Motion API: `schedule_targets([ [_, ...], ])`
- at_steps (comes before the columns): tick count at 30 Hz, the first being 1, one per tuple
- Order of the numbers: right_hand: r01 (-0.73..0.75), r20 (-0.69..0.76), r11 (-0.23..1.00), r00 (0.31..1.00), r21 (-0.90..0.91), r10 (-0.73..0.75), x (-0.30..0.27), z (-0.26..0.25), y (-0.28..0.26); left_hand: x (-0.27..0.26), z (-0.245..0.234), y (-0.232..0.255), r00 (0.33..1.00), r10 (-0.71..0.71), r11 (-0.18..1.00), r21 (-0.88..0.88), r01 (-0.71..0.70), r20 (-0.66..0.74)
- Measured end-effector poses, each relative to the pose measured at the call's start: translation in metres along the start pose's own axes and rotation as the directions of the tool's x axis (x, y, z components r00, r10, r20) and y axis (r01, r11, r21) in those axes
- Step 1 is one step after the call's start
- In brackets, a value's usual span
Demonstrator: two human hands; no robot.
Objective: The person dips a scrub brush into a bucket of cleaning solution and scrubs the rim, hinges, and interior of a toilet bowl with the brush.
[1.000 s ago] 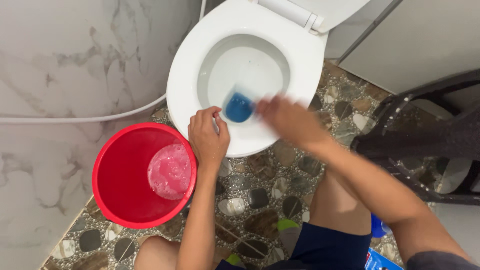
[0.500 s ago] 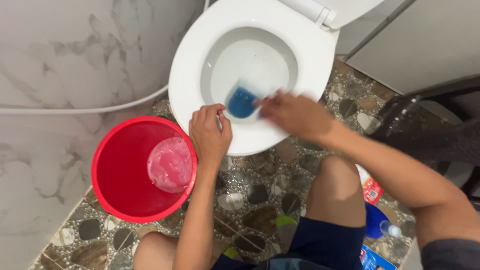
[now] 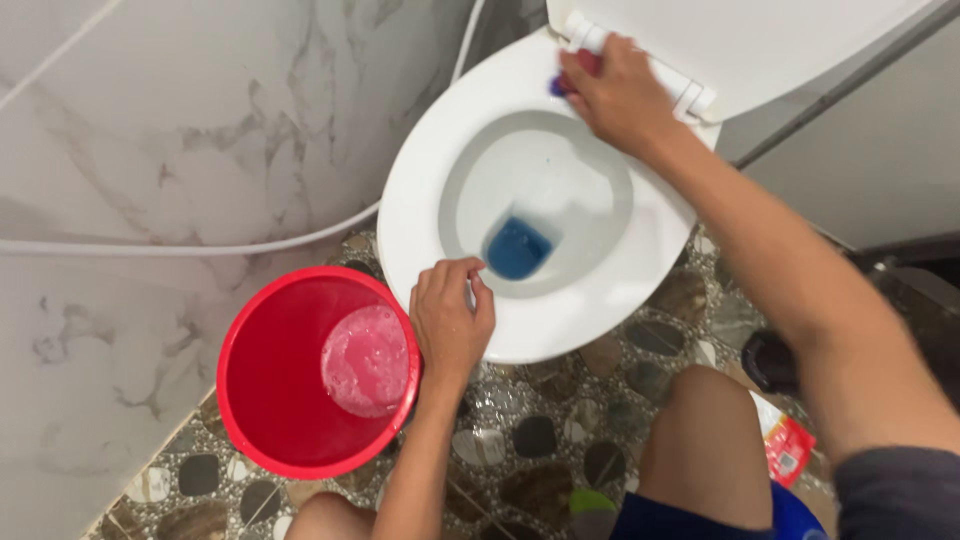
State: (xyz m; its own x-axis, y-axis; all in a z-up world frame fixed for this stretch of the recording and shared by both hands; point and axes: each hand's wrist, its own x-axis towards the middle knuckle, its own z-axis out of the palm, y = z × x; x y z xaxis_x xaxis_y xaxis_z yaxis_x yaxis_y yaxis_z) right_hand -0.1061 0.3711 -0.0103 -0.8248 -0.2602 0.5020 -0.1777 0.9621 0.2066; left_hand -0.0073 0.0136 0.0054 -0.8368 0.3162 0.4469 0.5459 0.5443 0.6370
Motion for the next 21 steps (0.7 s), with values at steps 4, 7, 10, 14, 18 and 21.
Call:
schedule_targets([
  [4, -0.01, -0.101, 0.97, 0.994, 0.245, 0.035, 0.085, 0.074, -0.041, -0.002, 0.002, 0.0, 1.0, -0.024, 1.0, -0.013, 0.024, -0.009],
  [7, 0.135, -0.11, 0.921, 0.989, 0.366, -0.101, 0.121, 0.088, -0.126, -0.004, 0.001, -0.005, 1.0, -0.03, 0.999, -0.013, 0.03, -0.004],
  [10, 0.251, -0.202, 0.843, 0.964, 0.475, -0.173, 0.105, 0.061, -0.194, -0.007, 0.002, -0.004, 1.0, 0.0, 1.0, -0.015, 0.0, -0.019],
  [14, 0.163, -0.005, 0.858, 0.983, 0.487, -0.183, 0.094, 0.051, -0.164, -0.009, -0.001, -0.004, 1.0, 0.002, 1.0, -0.017, -0.002, -0.005],
  [18, -0.227, 0.114, 0.968, 0.97, 0.11, 0.215, 0.082, 0.055, -0.047, -0.006, -0.001, -0.006, 1.0, -0.004, 0.999, -0.048, 0.002, -0.028],
  [21, -0.236, 0.047, 0.959, 0.972, 0.154, 0.232, 0.089, 0.068, -0.051, -0.009, -0.001, -0.006, 1.0, -0.022, 0.999, -0.05, 0.021, -0.021],
])
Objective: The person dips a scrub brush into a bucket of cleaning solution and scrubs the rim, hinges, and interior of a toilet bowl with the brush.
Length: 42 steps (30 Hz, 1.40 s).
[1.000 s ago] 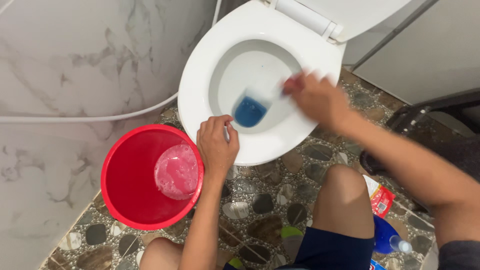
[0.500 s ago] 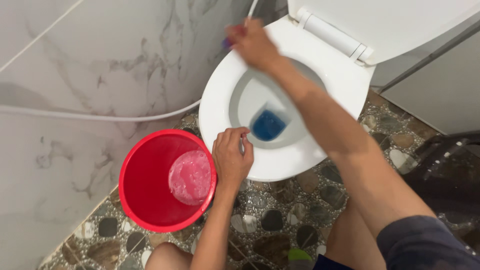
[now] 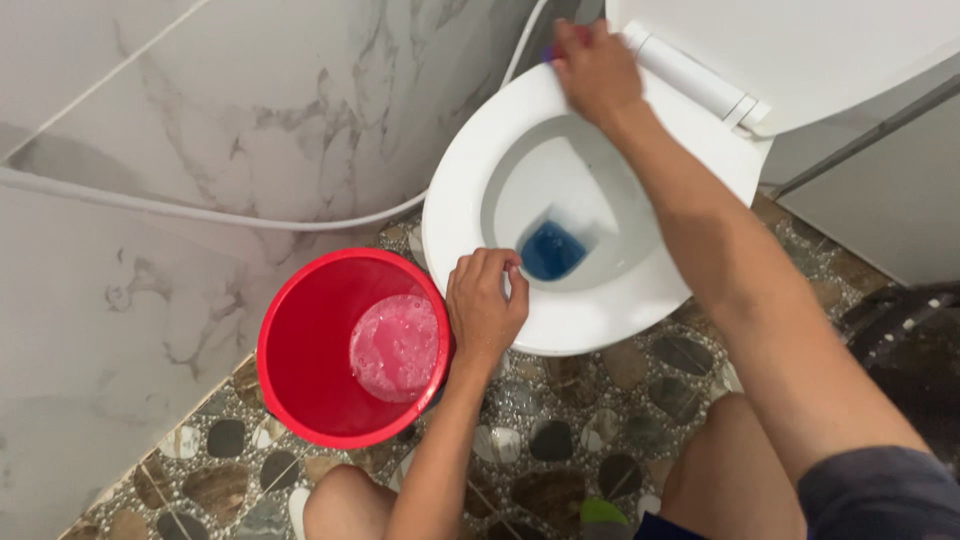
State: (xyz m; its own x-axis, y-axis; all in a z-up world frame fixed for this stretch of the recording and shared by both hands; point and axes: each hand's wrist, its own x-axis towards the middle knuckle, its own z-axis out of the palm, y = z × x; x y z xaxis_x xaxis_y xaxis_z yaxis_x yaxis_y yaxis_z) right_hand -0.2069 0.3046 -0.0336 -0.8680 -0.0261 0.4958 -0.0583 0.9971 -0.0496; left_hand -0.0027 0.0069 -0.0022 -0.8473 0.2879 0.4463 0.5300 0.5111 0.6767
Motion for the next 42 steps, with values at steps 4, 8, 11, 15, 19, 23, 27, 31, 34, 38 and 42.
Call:
schedule_targets([
  [4, 0.078, 0.08, 0.988, 0.993, 0.136, -0.089, -0.005, 0.012, -0.104, 0.003, -0.002, 0.0, 1.0, 0.025, 1.0, 0.005, -0.025, -0.011],
  [8, 0.28, 0.057, 0.922, 0.951, 0.269, -0.305, -0.008, -0.007, -0.157, 0.002, -0.006, -0.001, 0.999, 0.044, 0.999, 0.012, -0.044, 0.015],
  [11, 0.244, 0.07, 0.966, 0.966, 0.088, -0.251, -0.001, -0.006, -0.125, 0.001, -0.006, 0.0, 0.998, 0.056, 0.998, 0.01, -0.057, 0.01],
  [15, -0.005, 0.129, 1.0, 0.992, 0.006, 0.004, -0.015, -0.028, -0.014, 0.003, -0.007, 0.0, 0.998, 0.068, 0.998, -0.008, -0.068, 0.002],
  [19, -0.019, 0.171, 0.977, 0.984, -0.213, 0.056, -0.066, -0.077, 0.04, 0.002, -0.006, -0.001, 0.999, 0.052, 0.999, -0.001, -0.052, 0.001],
  [23, -0.146, 0.229, 0.962, 0.953, -0.23, 0.199, -0.117, -0.125, 0.038, 0.001, -0.006, -0.002, 0.999, 0.033, 0.999, 0.004, -0.033, 0.015],
  [27, -0.189, 0.251, 0.952, 0.935, -0.24, 0.249, -0.168, -0.184, 0.011, 0.001, -0.005, -0.002, 0.999, 0.054, 0.998, 0.021, -0.053, -0.002],
  [31, -0.351, 0.499, 0.926, 0.783, -0.14, 0.372, -0.201, -0.204, -0.07, 0.0, -0.002, -0.003, 1.0, 0.027, 0.999, 0.027, -0.027, 0.005],
  [34, 0.065, 0.278, 0.997, 0.959, -0.045, -0.05, -0.224, -0.206, -0.145, -0.001, -0.001, -0.005, 0.999, 0.047, 0.998, 0.049, -0.047, 0.007],
  [38, 0.165, 0.189, 0.98, 0.965, 0.113, -0.184, -0.224, -0.212, -0.163, -0.003, -0.003, -0.005, 0.997, 0.072, 0.996, 0.055, -0.073, 0.016],
  [42, -0.343, 0.573, 0.93, 0.739, -0.133, 0.354, -0.194, -0.211, -0.066, -0.005, -0.002, -0.004, 0.997, 0.082, 0.996, 0.041, -0.082, 0.004],
])
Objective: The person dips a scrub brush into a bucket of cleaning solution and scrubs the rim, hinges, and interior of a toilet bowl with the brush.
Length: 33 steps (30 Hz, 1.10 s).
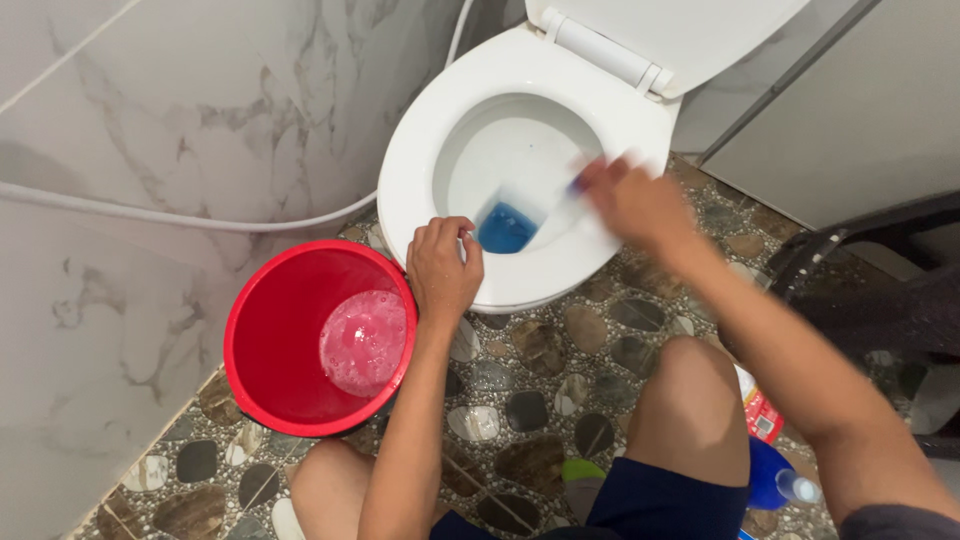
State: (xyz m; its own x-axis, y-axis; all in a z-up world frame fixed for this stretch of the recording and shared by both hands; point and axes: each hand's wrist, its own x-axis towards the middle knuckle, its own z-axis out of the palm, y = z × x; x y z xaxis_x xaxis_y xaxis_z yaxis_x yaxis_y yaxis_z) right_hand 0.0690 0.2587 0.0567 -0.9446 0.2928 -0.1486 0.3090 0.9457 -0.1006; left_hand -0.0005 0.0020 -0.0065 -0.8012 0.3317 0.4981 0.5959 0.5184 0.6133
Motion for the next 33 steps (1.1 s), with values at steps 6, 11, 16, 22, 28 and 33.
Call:
schedule_targets([
  [6, 0.056, -0.307, 0.968, 0.942, -0.244, -0.132, -0.003, 0.013, 0.025, 0.001, 0.002, -0.001, 1.0, -0.02, 1.0, 0.005, 0.02, -0.014],
  [11, 0.442, -0.202, 0.89, 0.887, 0.11, -0.416, -0.085, 0.04, -0.087, -0.004, 0.002, 0.0, 1.0, -0.014, 0.999, 0.041, 0.014, 0.008],
  [16, 0.344, -0.173, 0.938, 0.927, 0.043, -0.332, -0.07, 0.029, -0.065, -0.005, 0.0, 0.001, 1.0, -0.001, 1.0, 0.009, 0.001, 0.006],
  [22, -0.002, -0.448, 1.0, 0.894, -0.005, -0.001, -0.011, 0.0, 0.03, -0.007, 0.002, 0.003, 1.0, -0.021, 1.0, 0.023, 0.021, -0.002],
  [28, 0.238, -0.142, 0.968, 0.964, 0.082, -0.225, -0.073, 0.023, -0.086, -0.008, 0.004, 0.0, 1.0, -0.017, 1.0, 0.015, 0.017, -0.012],
  [33, 0.311, -0.354, 0.95, 0.888, -0.004, -0.293, -0.059, 0.03, -0.071, -0.005, 0.003, -0.001, 1.0, -0.005, 1.0, 0.001, 0.005, -0.022],
])
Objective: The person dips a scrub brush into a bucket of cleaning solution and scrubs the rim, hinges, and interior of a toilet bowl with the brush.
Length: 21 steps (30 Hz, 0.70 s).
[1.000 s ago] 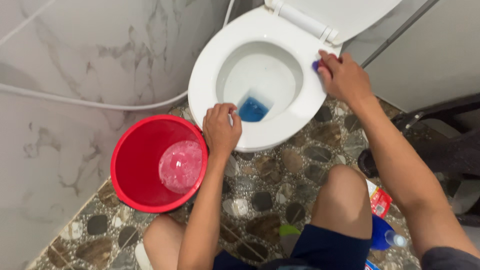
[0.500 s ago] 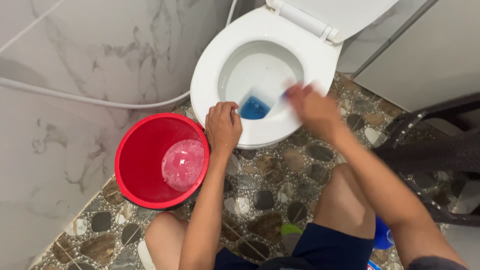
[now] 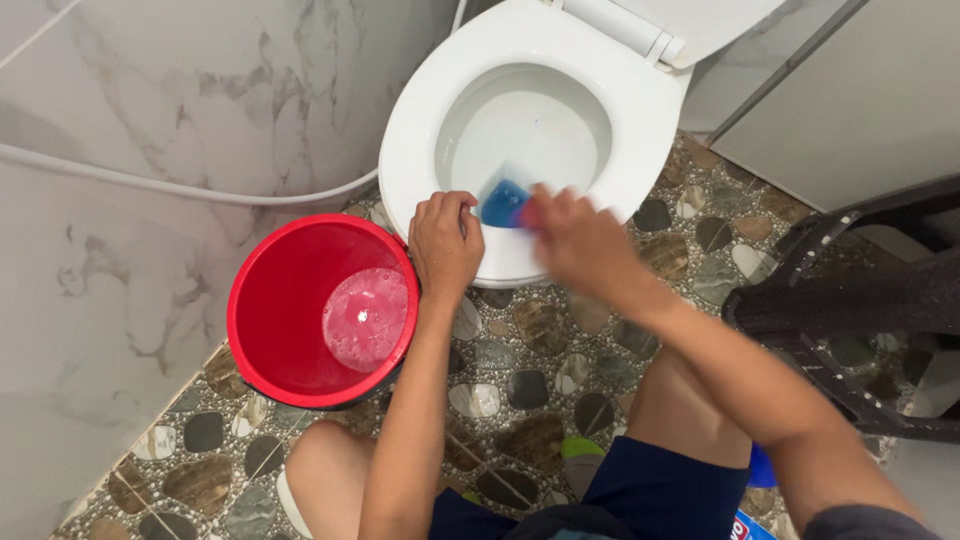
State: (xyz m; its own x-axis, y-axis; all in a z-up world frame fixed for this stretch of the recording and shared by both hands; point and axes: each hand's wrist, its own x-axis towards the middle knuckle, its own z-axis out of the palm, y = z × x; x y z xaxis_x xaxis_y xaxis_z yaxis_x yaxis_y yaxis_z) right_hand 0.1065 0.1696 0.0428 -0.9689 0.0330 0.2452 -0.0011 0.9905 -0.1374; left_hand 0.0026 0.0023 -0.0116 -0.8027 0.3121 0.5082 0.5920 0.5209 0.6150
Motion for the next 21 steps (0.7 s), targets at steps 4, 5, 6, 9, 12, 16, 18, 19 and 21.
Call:
schedule_targets([
  [4, -0.259, 0.035, 0.963, 0.964, -0.077, 0.262, 0.025, -0.011, 0.106, 0.002, -0.002, 0.001, 1.0, -0.028, 0.999, -0.016, 0.028, 0.005],
  [5, -0.23, -0.043, 0.973, 0.972, 0.009, 0.23, 0.028, -0.017, 0.124, 0.001, -0.002, 0.002, 0.999, -0.034, 0.999, -0.019, 0.034, -0.004],
  [6, -0.193, -0.124, 0.977, 0.971, 0.092, 0.203, 0.029, -0.019, 0.133, 0.0, -0.002, 0.002, 0.999, -0.038, 0.999, -0.023, 0.038, -0.003],
  [9, -0.206, -0.102, 0.978, 0.974, -0.009, 0.204, 0.021, -0.016, 0.105, 0.002, -0.002, 0.003, 0.999, -0.034, 0.999, -0.018, 0.033, -0.021],
  [12, -0.213, 0.075, 0.969, 0.976, 0.124, 0.205, 0.008, -0.01, 0.035, -0.001, -0.003, 0.002, 0.999, -0.048, 0.999, -0.018, 0.047, -0.017],
  [16, -0.135, 0.043, 0.983, 0.99, 0.125, 0.131, -0.005, -0.005, -0.034, 0.001, -0.002, -0.001, 0.999, -0.023, 0.999, -0.038, 0.022, -0.028],
  [18, 0.08, -0.154, 0.994, 0.986, 0.073, -0.068, -0.004, -0.003, -0.037, 0.001, -0.003, -0.001, 0.999, -0.009, 0.999, -0.049, 0.007, -0.044],
  [19, 0.081, -0.161, 0.994, 0.985, 0.07, -0.069, -0.004, -0.003, -0.029, 0.001, -0.003, -0.001, 0.999, -0.009, 0.999, -0.046, 0.007, -0.034],
  [21, -0.022, -0.057, 1.0, 0.998, -0.021, 0.02, -0.007, -0.011, 0.005, 0.002, -0.004, -0.001, 1.0, -0.006, 0.999, -0.041, 0.005, -0.026],
])
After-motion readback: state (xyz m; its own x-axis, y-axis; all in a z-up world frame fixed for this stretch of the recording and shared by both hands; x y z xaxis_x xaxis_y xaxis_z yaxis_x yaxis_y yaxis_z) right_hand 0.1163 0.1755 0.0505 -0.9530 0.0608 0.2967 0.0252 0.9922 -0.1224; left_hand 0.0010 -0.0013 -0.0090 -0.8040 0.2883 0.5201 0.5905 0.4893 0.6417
